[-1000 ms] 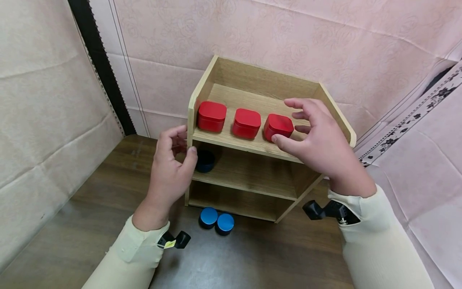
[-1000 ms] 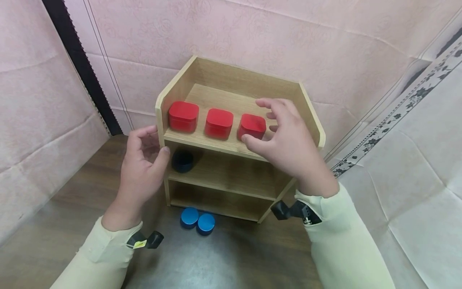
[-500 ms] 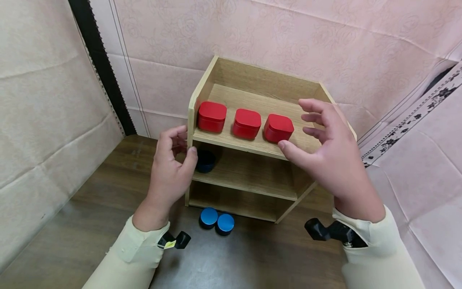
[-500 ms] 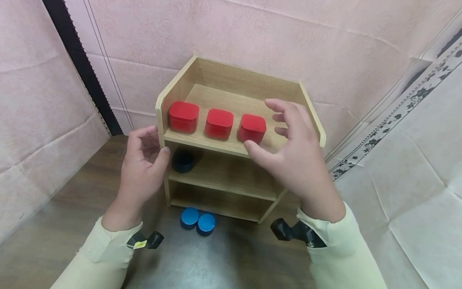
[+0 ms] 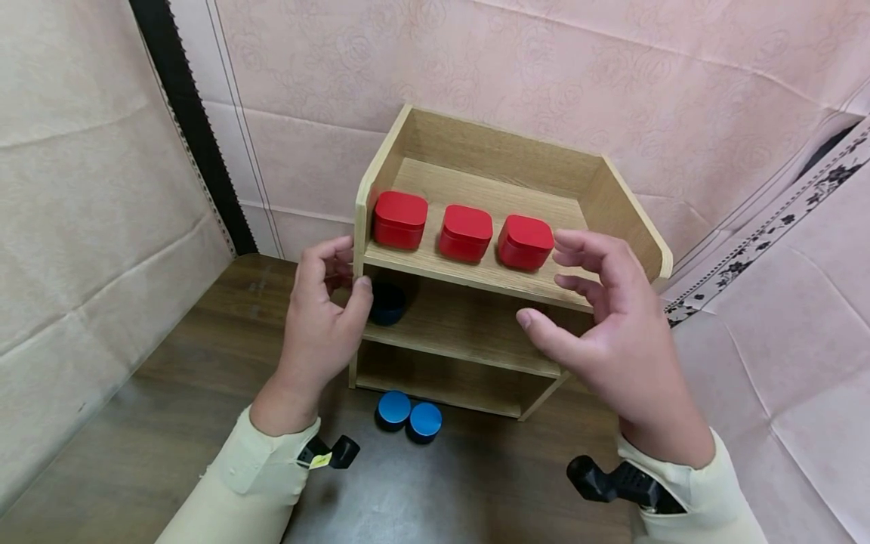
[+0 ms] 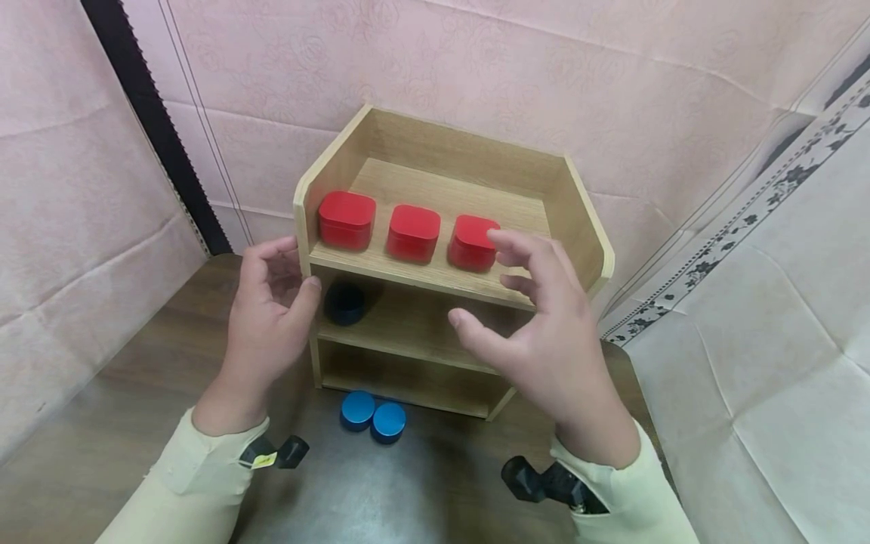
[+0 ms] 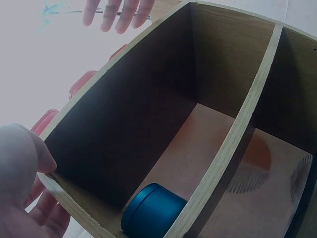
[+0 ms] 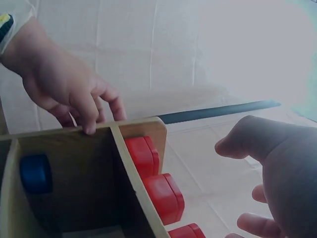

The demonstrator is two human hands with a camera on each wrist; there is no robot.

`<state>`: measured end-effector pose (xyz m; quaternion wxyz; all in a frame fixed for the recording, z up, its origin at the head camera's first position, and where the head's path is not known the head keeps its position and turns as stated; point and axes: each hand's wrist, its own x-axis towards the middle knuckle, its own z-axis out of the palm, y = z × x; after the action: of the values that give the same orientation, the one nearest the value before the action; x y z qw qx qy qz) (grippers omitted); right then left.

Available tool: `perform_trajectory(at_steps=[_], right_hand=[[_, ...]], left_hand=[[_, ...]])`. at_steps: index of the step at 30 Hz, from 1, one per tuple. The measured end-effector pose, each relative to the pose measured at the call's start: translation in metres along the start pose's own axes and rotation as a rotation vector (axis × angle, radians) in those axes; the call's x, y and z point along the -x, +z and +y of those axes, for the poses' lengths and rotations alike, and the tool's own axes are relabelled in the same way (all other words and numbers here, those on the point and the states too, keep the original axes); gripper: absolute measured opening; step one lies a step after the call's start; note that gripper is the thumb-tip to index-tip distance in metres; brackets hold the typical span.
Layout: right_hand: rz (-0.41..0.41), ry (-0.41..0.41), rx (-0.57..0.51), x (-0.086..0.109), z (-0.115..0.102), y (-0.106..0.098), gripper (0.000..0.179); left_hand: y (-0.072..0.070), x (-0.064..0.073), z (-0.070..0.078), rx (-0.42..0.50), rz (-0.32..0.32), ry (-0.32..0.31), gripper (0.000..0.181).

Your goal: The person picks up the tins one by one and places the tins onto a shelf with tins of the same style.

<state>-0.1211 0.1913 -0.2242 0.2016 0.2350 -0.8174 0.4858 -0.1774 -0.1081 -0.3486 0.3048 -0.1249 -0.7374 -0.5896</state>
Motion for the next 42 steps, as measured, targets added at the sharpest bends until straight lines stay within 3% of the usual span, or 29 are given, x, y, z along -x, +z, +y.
perform_trajectory(at_steps=[8, 17, 32, 42], right_hand=[[-0.021, -0.052, -0.058, 0.020, 0.010, 0.009, 0.078], [-0.069, -0.005, -0.088, 0.043, 0.027, 0.023, 0.080], [-0.151, -0.004, -0.103, 0.074, 0.068, 0.041, 0.079], [-0.187, 0.078, -0.160, 0.095, 0.096, 0.063, 0.075]], left_hand=[[0.000, 0.002, -0.001, -0.015, 0.007, 0.003, 0.052], [0.000, 0.001, -0.002, -0.014, 0.010, 0.012, 0.052], [0.002, 0.001, -0.003, -0.018, -0.002, 0.006, 0.051], [0.001, 0.000, -0.002, -0.023, 0.004, 0.017, 0.050]])
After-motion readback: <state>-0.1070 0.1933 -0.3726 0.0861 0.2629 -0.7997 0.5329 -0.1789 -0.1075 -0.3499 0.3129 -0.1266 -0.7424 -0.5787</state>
